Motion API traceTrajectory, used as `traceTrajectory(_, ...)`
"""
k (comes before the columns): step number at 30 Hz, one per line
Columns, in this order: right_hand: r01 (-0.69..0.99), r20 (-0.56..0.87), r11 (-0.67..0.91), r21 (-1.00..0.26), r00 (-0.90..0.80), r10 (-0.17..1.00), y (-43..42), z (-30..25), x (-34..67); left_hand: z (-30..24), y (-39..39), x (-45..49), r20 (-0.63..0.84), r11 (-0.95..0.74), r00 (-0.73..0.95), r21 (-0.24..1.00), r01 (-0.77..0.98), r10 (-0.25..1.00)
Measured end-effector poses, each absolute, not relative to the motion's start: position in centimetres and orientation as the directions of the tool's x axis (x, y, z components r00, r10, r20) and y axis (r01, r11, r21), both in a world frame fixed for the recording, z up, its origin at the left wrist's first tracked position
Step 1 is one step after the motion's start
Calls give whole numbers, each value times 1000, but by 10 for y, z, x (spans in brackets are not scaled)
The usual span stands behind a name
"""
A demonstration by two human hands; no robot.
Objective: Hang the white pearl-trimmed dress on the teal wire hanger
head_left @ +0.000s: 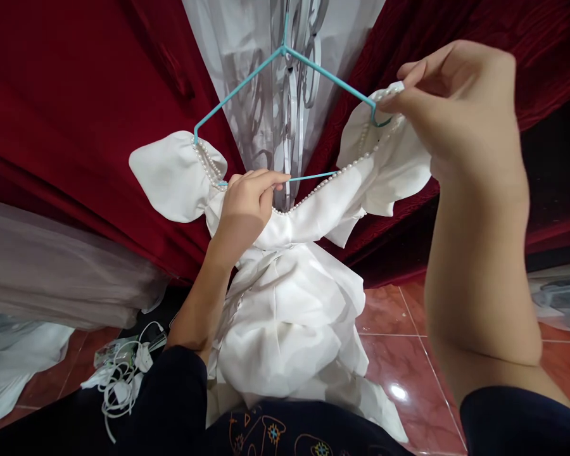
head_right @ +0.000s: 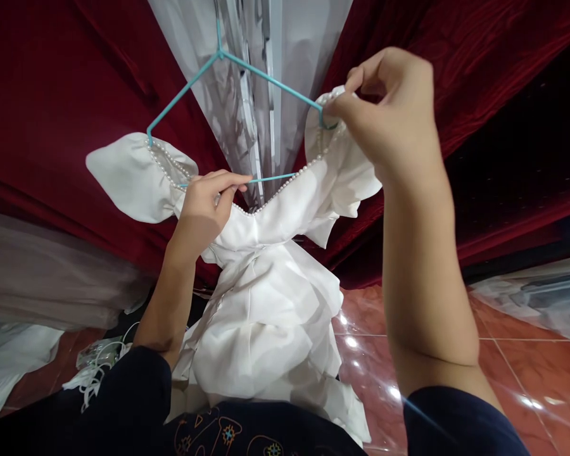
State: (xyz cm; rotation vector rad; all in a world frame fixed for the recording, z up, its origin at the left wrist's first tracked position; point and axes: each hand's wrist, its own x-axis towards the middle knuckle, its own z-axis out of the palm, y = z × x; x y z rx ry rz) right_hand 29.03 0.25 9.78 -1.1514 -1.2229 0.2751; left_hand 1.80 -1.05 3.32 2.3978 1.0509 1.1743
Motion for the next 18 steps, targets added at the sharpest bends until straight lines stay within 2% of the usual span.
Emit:
traceTrajectory(1,306,599,515,-801,396,696,0,98,287,32,-11,18,581,-701,403,507,501,708)
traceTrajectory(2,261,660,611,-748,396,639,-4,96,284,31,-12,19,585,-701,399,498,511,706)
traceTrajectory(4,270,827,799,-538,353,437,-15,85,275,30,-13,20,592,-701,395,480,528,703)
traceTrajectory(5,301,883,838,-455,277,380,-21,76,270,30,-14,21,594,-699,392,474,535,703)
traceTrajectory(6,340,910,844,-415,165,380,-25,65,264,29,-14,22,595,-697,389,471,541,703)
traceTrajectory(7,393,903,825,-406,31,429,-28,52,258,29,-14,23,595,-695,387,469,545,705)
traceTrajectory(8,467,855,787,-404,-114,506,-30,37,253,28,-13,24,594,-692,384,468,550,707)
traceTrajectory(10,623,774,718,-310,-273,571,-26,8,243,25,-11,25,585,-686,390,458,565,711)
traceTrajectory(12,716,792,653,-246,-241,562,-19,-14,236,21,-8,24,571,-699,429,429,571,700)
traceTrajectory(15,733,844,624,-272,-130,521,-12,-28,227,17,-5,18,607,-766,491,354,536,625)
traceTrajectory(18,711,867,636,-300,-75,493,-12,-26,216,18,-2,5,815,-799,317,265,540,485)
